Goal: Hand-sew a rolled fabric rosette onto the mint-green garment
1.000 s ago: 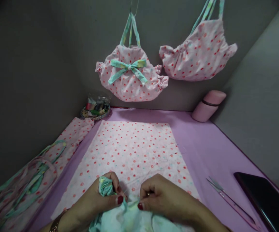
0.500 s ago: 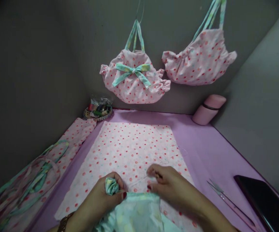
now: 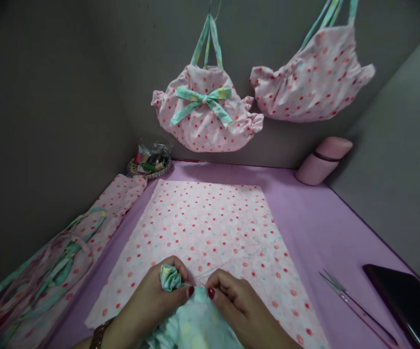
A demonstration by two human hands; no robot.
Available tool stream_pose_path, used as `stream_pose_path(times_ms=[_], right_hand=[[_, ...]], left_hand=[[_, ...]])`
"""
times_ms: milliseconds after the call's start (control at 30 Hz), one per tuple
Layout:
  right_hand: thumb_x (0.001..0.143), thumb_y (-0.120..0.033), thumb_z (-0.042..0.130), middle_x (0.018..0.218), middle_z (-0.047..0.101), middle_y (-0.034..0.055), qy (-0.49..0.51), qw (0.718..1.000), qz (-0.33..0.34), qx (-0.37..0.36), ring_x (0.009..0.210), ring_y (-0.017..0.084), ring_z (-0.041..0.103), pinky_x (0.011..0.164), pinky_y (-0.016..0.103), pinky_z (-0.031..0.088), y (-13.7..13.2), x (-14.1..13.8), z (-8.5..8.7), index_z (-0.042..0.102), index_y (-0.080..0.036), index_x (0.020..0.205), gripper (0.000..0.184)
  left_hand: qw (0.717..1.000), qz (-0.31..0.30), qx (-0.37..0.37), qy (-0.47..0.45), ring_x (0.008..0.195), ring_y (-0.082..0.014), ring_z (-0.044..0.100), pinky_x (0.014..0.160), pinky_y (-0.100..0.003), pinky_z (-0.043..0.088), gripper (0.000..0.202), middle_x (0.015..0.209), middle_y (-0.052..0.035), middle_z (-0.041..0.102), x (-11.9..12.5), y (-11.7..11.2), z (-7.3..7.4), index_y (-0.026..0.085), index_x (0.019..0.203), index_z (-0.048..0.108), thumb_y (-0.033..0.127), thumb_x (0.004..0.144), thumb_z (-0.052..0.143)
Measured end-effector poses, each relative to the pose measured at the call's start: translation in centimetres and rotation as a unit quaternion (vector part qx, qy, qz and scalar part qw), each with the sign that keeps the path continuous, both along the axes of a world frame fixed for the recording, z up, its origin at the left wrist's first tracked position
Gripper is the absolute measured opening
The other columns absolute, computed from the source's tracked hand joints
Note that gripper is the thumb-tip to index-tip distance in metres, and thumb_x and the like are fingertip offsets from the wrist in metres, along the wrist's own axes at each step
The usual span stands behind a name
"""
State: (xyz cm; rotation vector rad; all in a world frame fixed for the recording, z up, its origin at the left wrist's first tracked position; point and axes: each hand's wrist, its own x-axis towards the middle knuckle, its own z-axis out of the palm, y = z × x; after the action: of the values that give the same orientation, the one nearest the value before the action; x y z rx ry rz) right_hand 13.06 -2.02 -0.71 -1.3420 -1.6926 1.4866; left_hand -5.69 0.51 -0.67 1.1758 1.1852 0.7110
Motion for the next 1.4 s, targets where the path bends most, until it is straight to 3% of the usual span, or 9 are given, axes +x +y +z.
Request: stream_pose_path(times_ms=[200, 333, 433, 733, 1200, 1400], right_hand=[[0.085, -0.031, 0.047, 0.051, 0.048, -0.0044, -0.074, 0.997, -0.005, 0.011, 0.046, 0.009, 0.041, 0.045, 0.020, 0.030, -0.18, 0.19, 0.08, 0.060, -0.016, 0.072, 0.024], [0.082, -0.027, 0.051, 0.064, 0.065, 0.0014, -0.078, 0.996, -0.008, 0.039, 0.057, 0.013, 0.055, 0.052, 0.021, 0.039, -0.02, 0.10, 0.19, 0.068, -0.016, 0.071, 0.023], [0.084, -0.025, 0.048, 0.071, 0.070, 0.0025, -0.066, 0.996, -0.003, 0.054, 0.063, 0.015, 0.061, 0.057, 0.022, 0.044, -0.01, 0.18, 0.34, 0.070, -0.018, 0.079, 0.024], [0.086, -0.023, 0.045, 0.071, 0.071, 0.0023, -0.088, 0.994, 0.025, 0.066, 0.061, 0.016, 0.062, 0.054, 0.022, 0.044, 0.01, 0.38, 0.37, 0.072, -0.019, 0.089, 0.027], [0.084, -0.021, 0.046, 0.069, 0.070, 0.0003, -0.081, 0.994, 0.025, 0.071, 0.061, 0.015, 0.062, 0.056, 0.021, 0.048, -0.16, 0.13, 0.89, 0.073, -0.020, 0.083, 0.027], [0.084, -0.020, 0.045, 0.065, 0.069, -0.0002, -0.087, 0.993, 0.021, 0.082, 0.060, 0.015, 0.062, 0.057, 0.021, 0.048, -0.21, 0.01, 0.65, 0.073, -0.021, 0.078, 0.029]], left_hand=[[1.000, 0.001, -0.001, 0.018, 0.053, -0.0097, 0.046, 0.050, -0.020, 0.035, 0.012, 0.061, 0.0026, 0.057, 0.02, 0.12, 0.20, 0.018, 0.068, 0.053, 0.016, 0.063, 0.063], [0.999, -0.011, -0.003, 0.031, 0.055, -0.0104, 0.046, 0.051, -0.021, 0.036, 0.011, 0.063, 0.0015, 0.057, -0.06, 0.12, 0.43, 0.017, 0.069, 0.052, 0.016, 0.064, 0.061], [0.999, -0.015, -0.007, 0.027, 0.056, -0.0106, 0.046, 0.052, -0.022, 0.036, 0.011, 0.064, 0.0011, 0.057, -0.05, 0.14, 0.49, 0.017, 0.070, 0.052, 0.017, 0.064, 0.061], [1.000, -0.014, -0.014, 0.023, 0.056, -0.0108, 0.045, 0.052, -0.023, 0.036, 0.011, 0.064, 0.0011, 0.055, -0.03, 0.15, 0.58, 0.017, 0.070, 0.052, 0.017, 0.065, 0.061], [0.999, -0.013, -0.017, 0.026, 0.055, -0.0105, 0.044, 0.051, -0.022, 0.035, 0.011, 0.062, 0.0016, 0.053, 0.12, 0.25, 0.91, 0.016, 0.069, 0.052, 0.017, 0.064, 0.062], [0.997, -0.009, 0.034, 0.063, 0.057, -0.0115, 0.048, 0.052, -0.021, 0.037, 0.011, 0.064, 0.0016, 0.057, -0.06, -0.32, 0.29, 0.019, 0.070, 0.052, 0.017, 0.066, 0.062]])
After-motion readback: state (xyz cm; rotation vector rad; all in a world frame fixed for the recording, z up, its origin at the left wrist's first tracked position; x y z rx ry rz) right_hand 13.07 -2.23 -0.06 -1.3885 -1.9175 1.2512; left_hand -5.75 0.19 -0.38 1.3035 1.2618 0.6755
